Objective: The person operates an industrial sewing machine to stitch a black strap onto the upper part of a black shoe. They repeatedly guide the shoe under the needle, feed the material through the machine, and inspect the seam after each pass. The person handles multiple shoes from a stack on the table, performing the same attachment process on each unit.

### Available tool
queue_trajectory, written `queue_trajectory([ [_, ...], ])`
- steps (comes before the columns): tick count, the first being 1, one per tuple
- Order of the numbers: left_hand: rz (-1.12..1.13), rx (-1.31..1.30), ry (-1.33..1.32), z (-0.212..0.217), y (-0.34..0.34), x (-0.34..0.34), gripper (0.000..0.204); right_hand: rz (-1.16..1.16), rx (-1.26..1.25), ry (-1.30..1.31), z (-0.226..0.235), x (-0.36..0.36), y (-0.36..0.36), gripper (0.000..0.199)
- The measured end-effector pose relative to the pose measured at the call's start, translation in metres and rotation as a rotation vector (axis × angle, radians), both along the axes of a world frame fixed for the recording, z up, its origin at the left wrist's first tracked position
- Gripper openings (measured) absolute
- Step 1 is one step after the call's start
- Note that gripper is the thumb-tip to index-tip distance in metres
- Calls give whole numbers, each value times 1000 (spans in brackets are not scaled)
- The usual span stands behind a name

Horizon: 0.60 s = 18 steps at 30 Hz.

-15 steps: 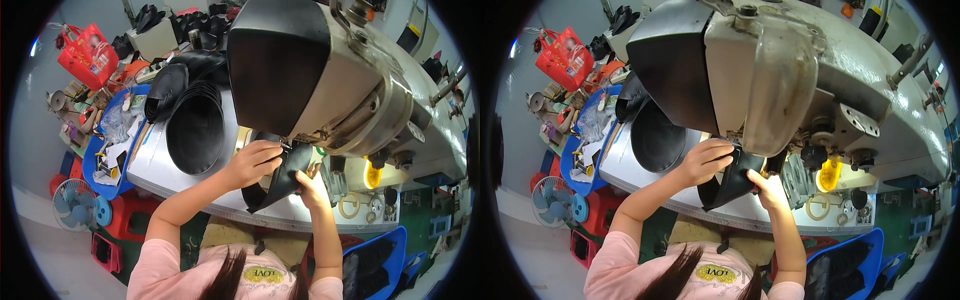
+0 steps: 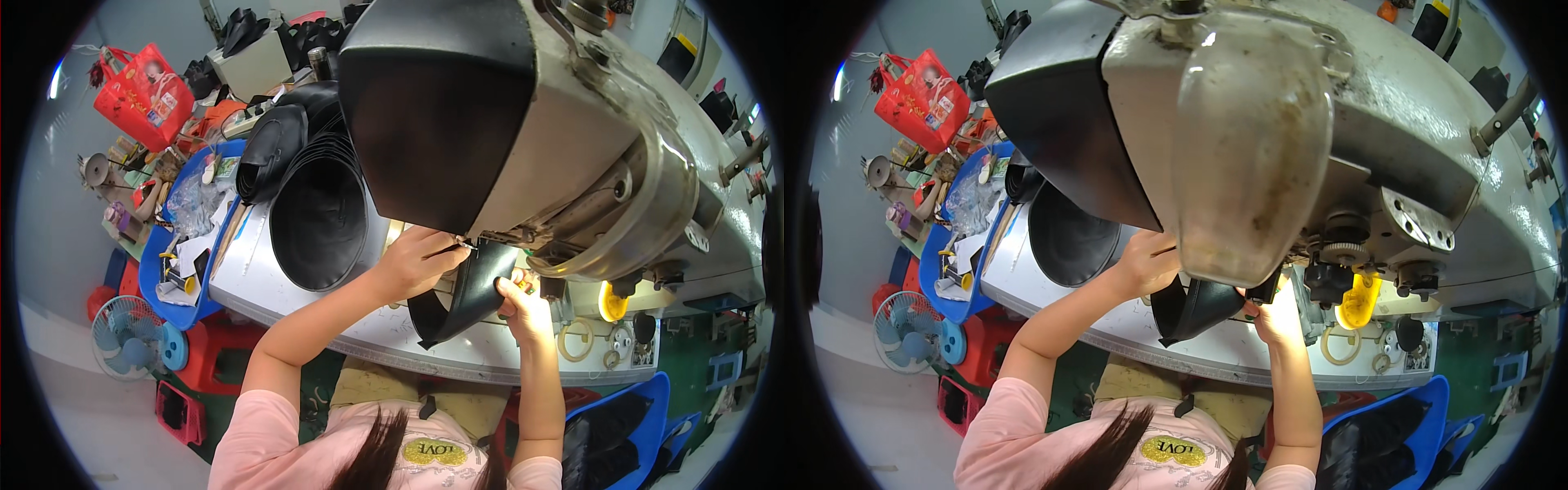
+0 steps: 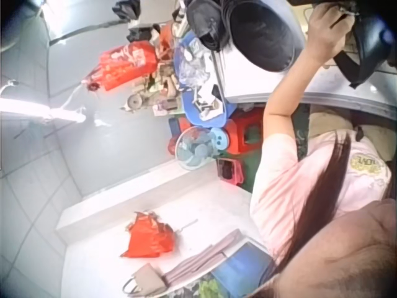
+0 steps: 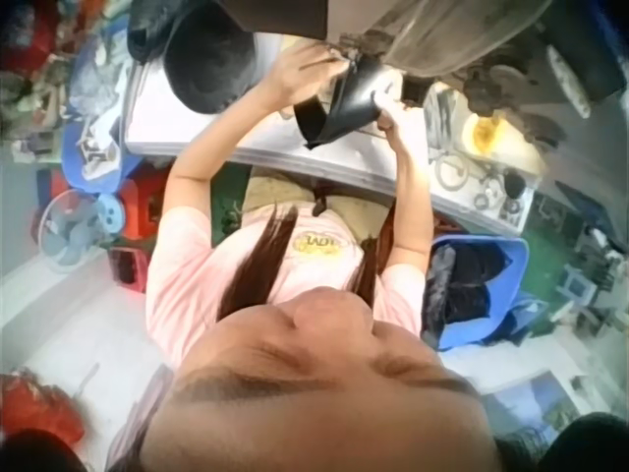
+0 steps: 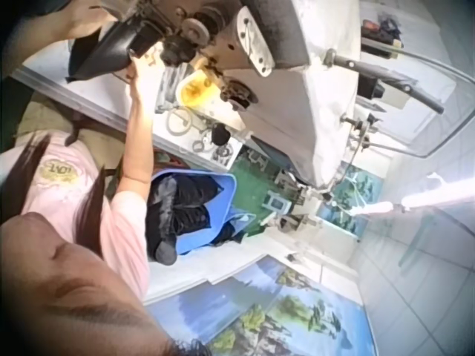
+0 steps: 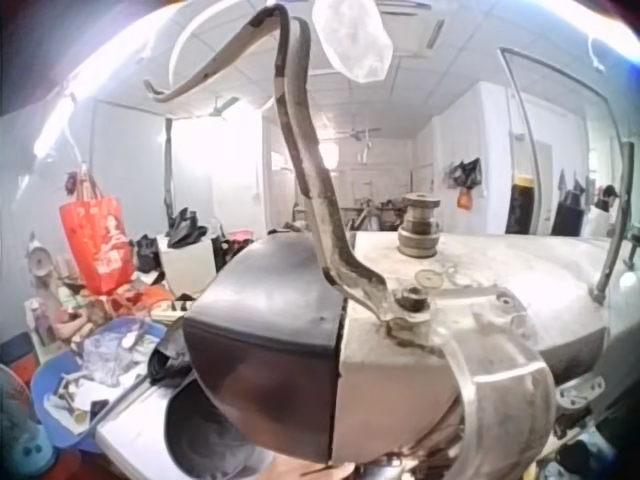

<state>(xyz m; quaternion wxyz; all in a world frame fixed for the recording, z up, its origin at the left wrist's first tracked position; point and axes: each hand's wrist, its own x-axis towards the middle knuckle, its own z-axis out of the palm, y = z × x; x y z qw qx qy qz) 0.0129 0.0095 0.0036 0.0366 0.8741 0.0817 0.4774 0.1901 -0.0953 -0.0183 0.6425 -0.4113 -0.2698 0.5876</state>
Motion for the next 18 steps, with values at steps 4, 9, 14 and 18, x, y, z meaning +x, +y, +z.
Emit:
queue_trajectory([
  [4, -5, -10, -39, -6, 1, 2, 23, -6, -34, -36, -3, 1, 0, 18],
  [9, 1, -46, -75, -8, 0, 5, 19, -43, -31, -44, 1, 1, -1, 21],
  [14, -44, -94, -208, -19, 14, 16, 15, -76, -7, -362, -2, 11, -4, 17],
  [18, -22, -126, -201, -15, 16, 17, 12, -383, 187, -740, 14, 10, -31, 8],
])
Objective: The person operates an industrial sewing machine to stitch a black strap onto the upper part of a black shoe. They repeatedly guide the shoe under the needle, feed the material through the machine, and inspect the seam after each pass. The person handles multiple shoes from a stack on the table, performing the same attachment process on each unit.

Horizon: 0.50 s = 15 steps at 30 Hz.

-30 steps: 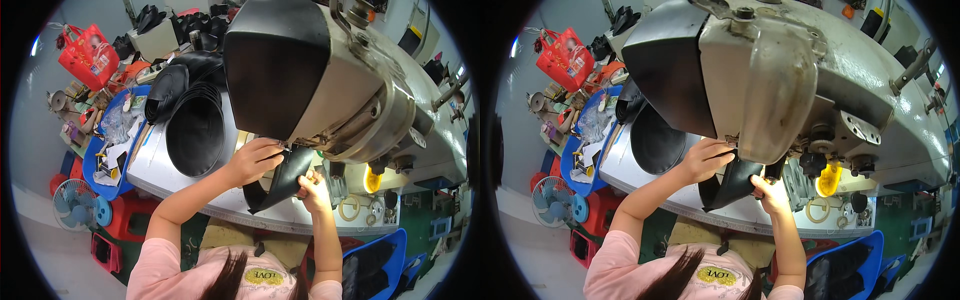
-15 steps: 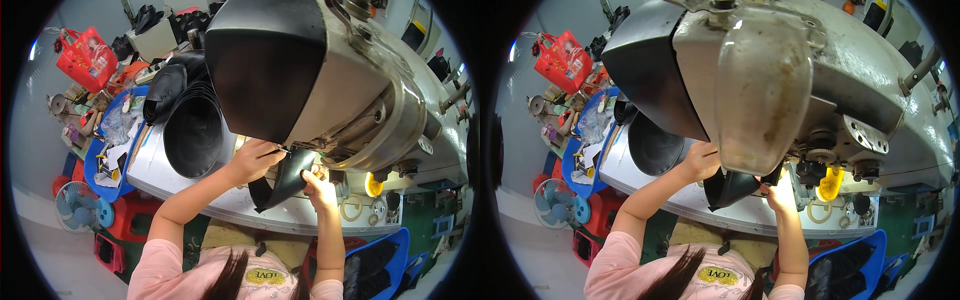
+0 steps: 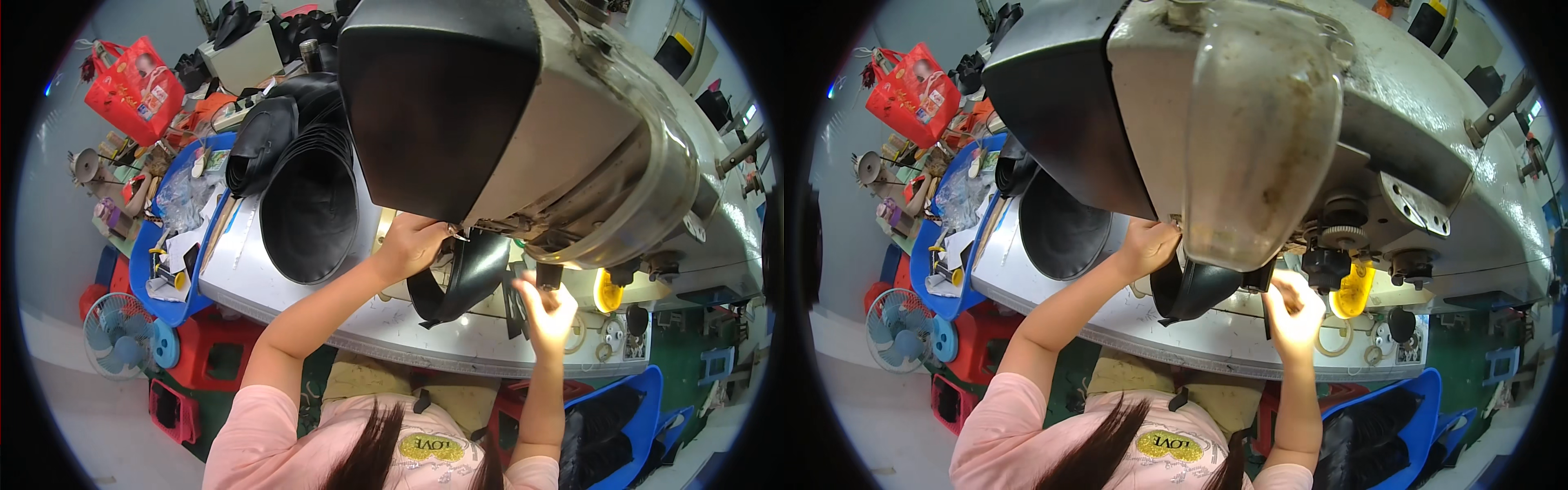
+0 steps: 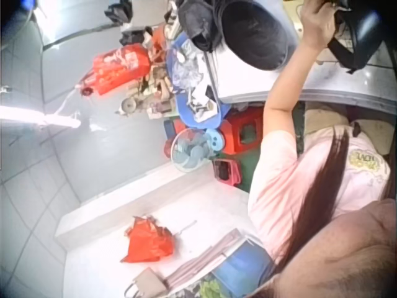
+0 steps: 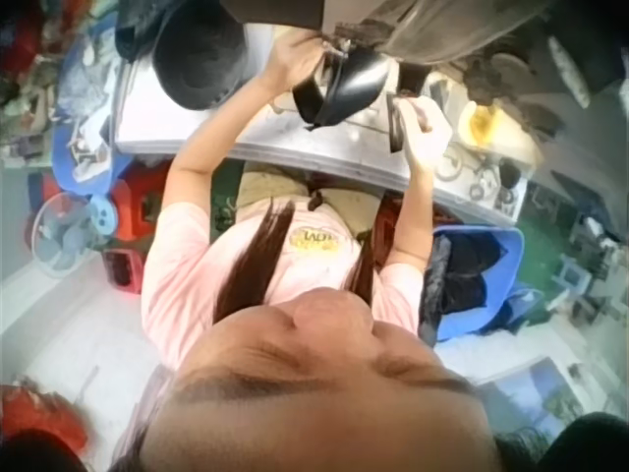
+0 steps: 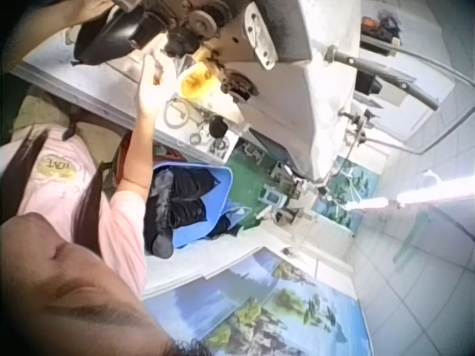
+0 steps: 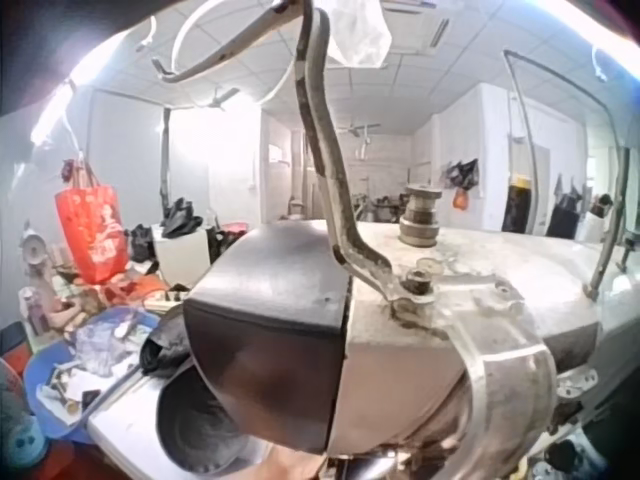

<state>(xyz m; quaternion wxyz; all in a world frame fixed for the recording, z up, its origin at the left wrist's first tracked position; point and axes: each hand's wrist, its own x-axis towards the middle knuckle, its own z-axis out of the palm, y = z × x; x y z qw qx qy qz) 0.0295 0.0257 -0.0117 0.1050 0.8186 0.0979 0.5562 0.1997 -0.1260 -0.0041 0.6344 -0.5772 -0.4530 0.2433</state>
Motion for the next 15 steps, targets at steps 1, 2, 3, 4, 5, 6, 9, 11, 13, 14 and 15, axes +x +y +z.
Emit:
queue_trajectory([
  [1, 4, 3, -8, -2, 1, 1, 12, -72, 0, -107, 10, 6, -16, 6],
  [2, 11, 4, -15, -3, 1, 1, 12, -142, -1, -214, 19, 17, -35, 6],
  [3, 15, 1, -26, -3, 2, 0, 12, -379, 73, -624, 22, 38, -52, 7],
  [4, 19, 1, -31, -3, 1, 1, 12, -360, 241, -725, 35, 66, -66, 10],
  [5, 25, 2, -36, -4, 0, 0, 13, -501, 370, -661, 47, 97, -79, 11],
  [6, 13, -6, -41, -2, 0, 2, 13, -810, 473, -765, 64, 144, -103, 14],
  [9, 36, -3, -31, -1, -4, 3, 13, -1244, 436, -1187, 127, 276, -142, 22],
  [11, 43, -17, -43, -3, -4, 4, 13, -1284, 257, -1033, 138, 367, -168, 25],
  [13, 45, -25, -46, -3, -3, 3, 13, -1252, 35, -741, 132, 426, -177, 25],
  [14, 39, -30, -48, -4, -3, 4, 13, -1222, -41, -632, 129, 449, -187, 26],
  [15, 38, -39, -53, -4, -4, 5, 13, -1146, -42, -589, 123, 466, -199, 28],
])
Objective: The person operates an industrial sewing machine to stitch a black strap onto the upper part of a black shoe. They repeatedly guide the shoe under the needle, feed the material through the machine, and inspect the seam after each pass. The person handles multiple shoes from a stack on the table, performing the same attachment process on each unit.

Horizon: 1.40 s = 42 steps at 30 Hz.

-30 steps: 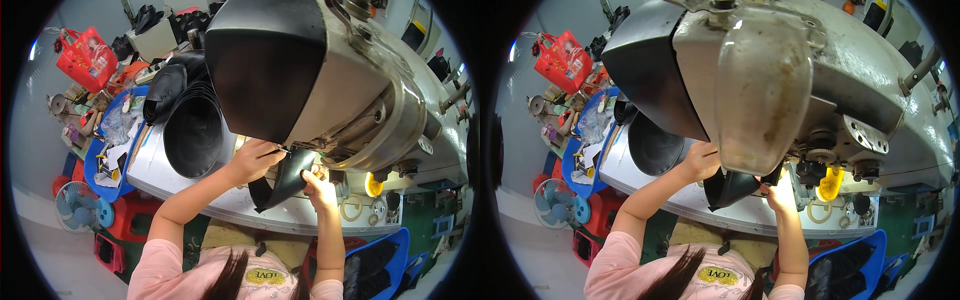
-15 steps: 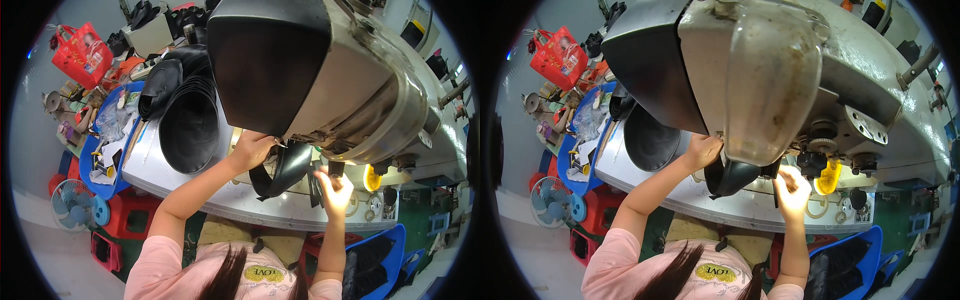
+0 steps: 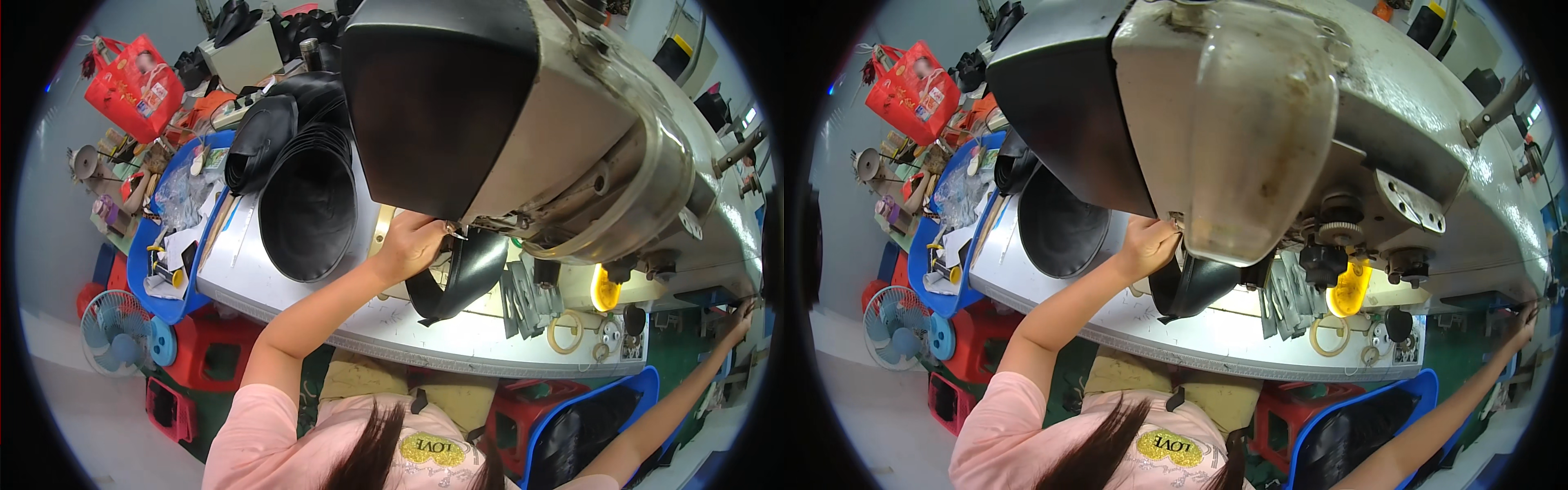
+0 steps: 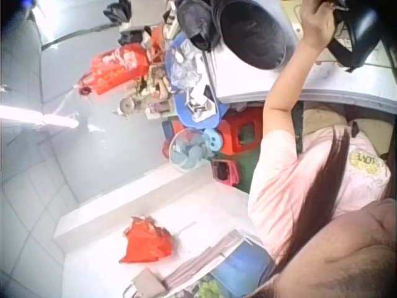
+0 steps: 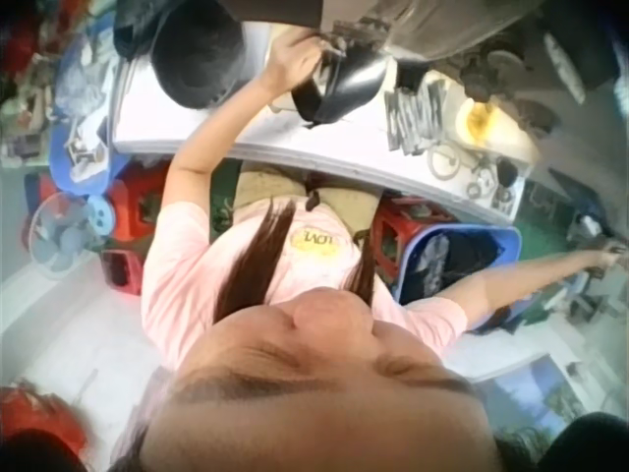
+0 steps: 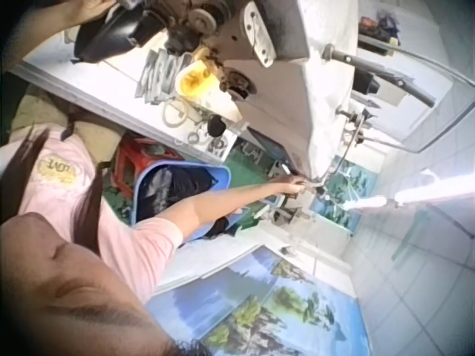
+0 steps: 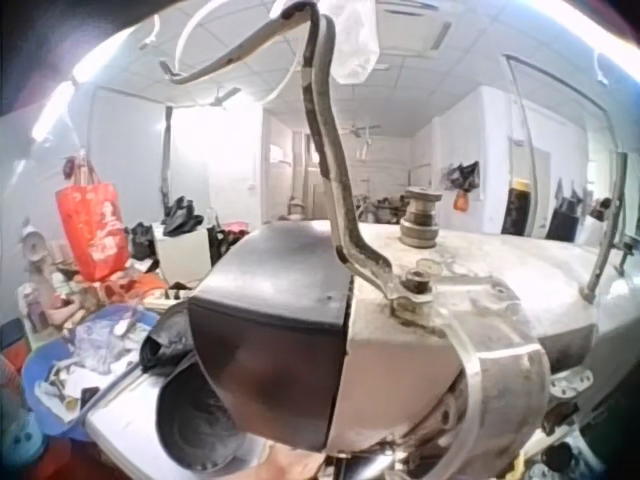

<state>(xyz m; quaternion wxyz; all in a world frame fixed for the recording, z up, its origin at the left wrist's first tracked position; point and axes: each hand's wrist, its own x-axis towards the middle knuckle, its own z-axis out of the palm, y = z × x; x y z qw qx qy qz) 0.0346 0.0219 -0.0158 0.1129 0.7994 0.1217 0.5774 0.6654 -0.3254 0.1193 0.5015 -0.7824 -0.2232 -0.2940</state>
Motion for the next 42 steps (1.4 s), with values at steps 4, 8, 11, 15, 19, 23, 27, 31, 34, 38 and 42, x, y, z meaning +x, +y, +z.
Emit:
queue_trajectory([
  [4, 42, -5, -17, 1, -2, -1, 11, 277, 219, -170, -91, -22, 43, 28],
  [8, 33, -17, 4, 0, -3, -1, 14, 3, -163, -411, -129, -20, 34, 34],
  [11, 61, 1, 43, 0, -6, -2, 16, 43, 8, 24, -16, -37, 6, 37],
  [15, 52, -1, 25, 0, -5, -1, 18, 126, -57, -285, 18, 18, -7, 38],
  [19, 32, -7, 5, -3, -5, -2, 18, 195, 133, -178, -70, -24, 25, 32],
  [23, 50, 14, -10, -1, -4, -1, 17, 88, -160, -231, -106, -158, 62, 30],
  [27, 54, 31, 17, -1, -5, 0, 15, 15, 40, -363, -77, -233, 75, 27],
  [31, 73, 42, 16, 2, -5, -2, 15, -26, 94, -338, -32, -216, 66, 23],
  [34, 68, 13, 7, 1, -6, -2, 15, 34, -20, -460, -49, -216, 59, 18],
  [38, 64, 36, 14, 5, -8, 0, 14, 328, -275, -508, -98, -298, 83, 16],
  [42, 70, 51, 13, 1, -6, -1, 14, 357, -355, -585, -114, -343, 105, 19],
])
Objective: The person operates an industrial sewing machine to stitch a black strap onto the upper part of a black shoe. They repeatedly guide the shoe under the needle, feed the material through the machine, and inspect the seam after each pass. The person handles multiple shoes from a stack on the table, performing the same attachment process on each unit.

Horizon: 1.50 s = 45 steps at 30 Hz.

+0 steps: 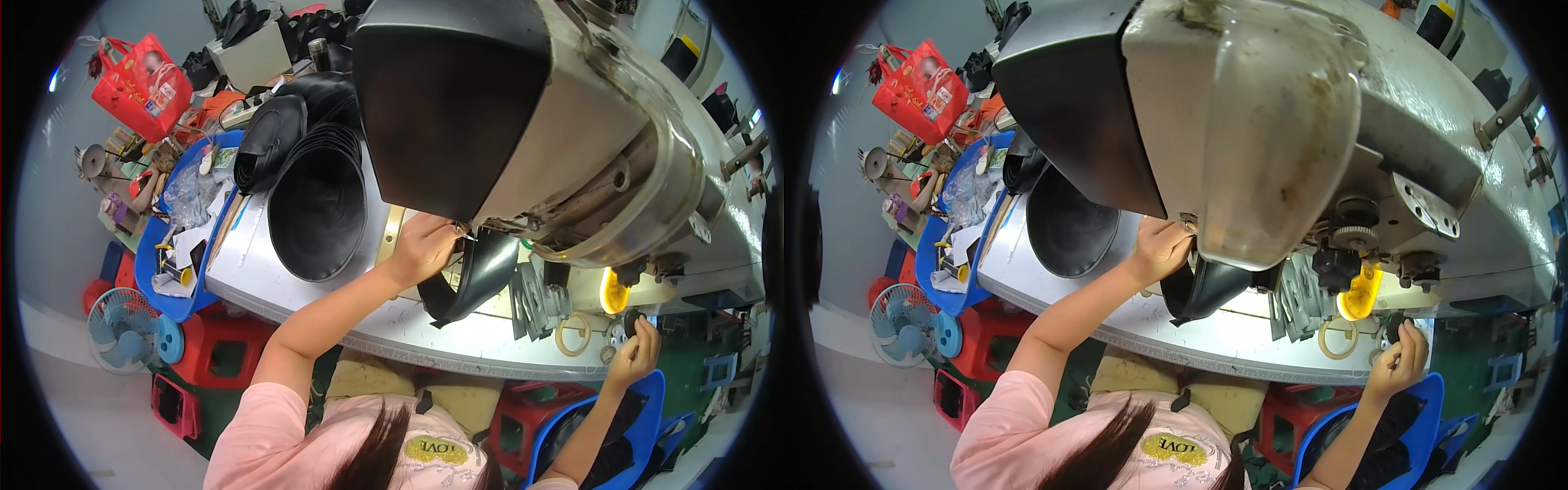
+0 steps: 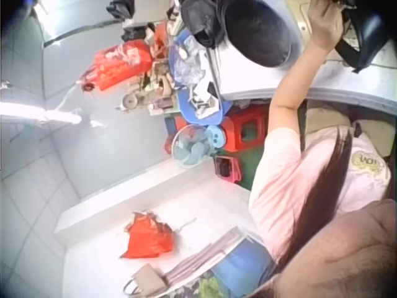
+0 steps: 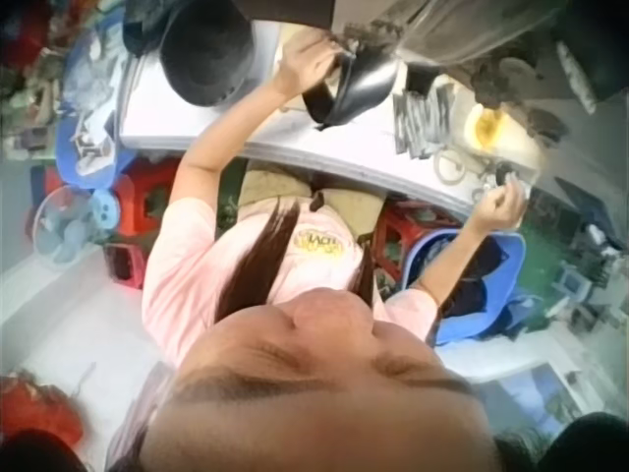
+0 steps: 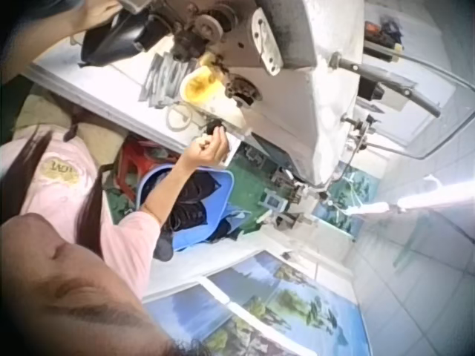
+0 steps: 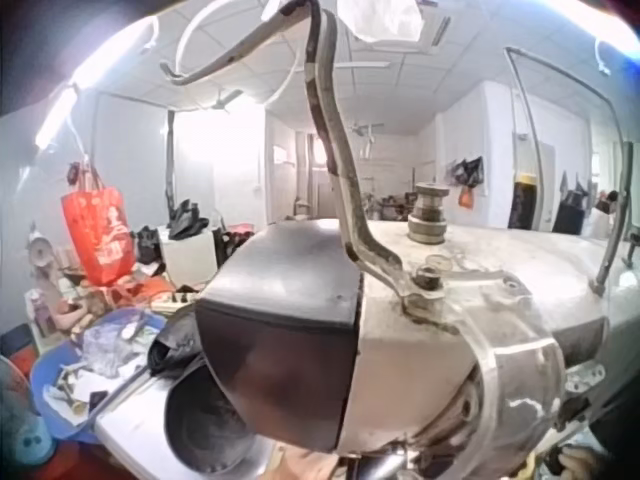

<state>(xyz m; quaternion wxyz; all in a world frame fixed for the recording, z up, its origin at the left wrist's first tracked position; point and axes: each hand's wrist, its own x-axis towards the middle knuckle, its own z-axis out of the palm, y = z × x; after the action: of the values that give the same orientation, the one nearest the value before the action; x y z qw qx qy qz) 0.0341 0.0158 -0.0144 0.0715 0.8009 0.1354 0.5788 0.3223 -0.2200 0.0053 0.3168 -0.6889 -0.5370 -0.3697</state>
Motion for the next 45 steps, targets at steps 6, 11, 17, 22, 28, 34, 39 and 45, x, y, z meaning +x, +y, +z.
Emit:
queue_trajectory([
  [6, -11, 36, -12, 1, -6, -3, 14, 42, 17, 42, -1, -4, -1, 21],
  [11, -43, 92, -43, 3, -14, -3, 16, 69, 37, 37, 2, -1, -1, 23],
  [17, -69, 75, -4, -1, -12, -5, 13, -174, 387, 208, 49, 84, -30, 18],
  [22, -53, 108, 9, 2, -12, -7, 14, -305, 433, 397, 107, 230, -54, 37],
  [28, -88, 85, 36, 5, -6, -8, 15, -424, 162, 394, 138, 364, -93, 38],
  [34, -73, 85, 15, 7, -10, -7, 15, -470, 232, 248, 117, 325, -103, 40],
  [39, -61, 32, 28, -3, -4, -7, 15, -449, 576, 306, 97, 241, -82, 34],
  [45, -33, 17, -2, -1, -3, -4, 15, -331, 536, 246, 86, 87, -44, 24],
])
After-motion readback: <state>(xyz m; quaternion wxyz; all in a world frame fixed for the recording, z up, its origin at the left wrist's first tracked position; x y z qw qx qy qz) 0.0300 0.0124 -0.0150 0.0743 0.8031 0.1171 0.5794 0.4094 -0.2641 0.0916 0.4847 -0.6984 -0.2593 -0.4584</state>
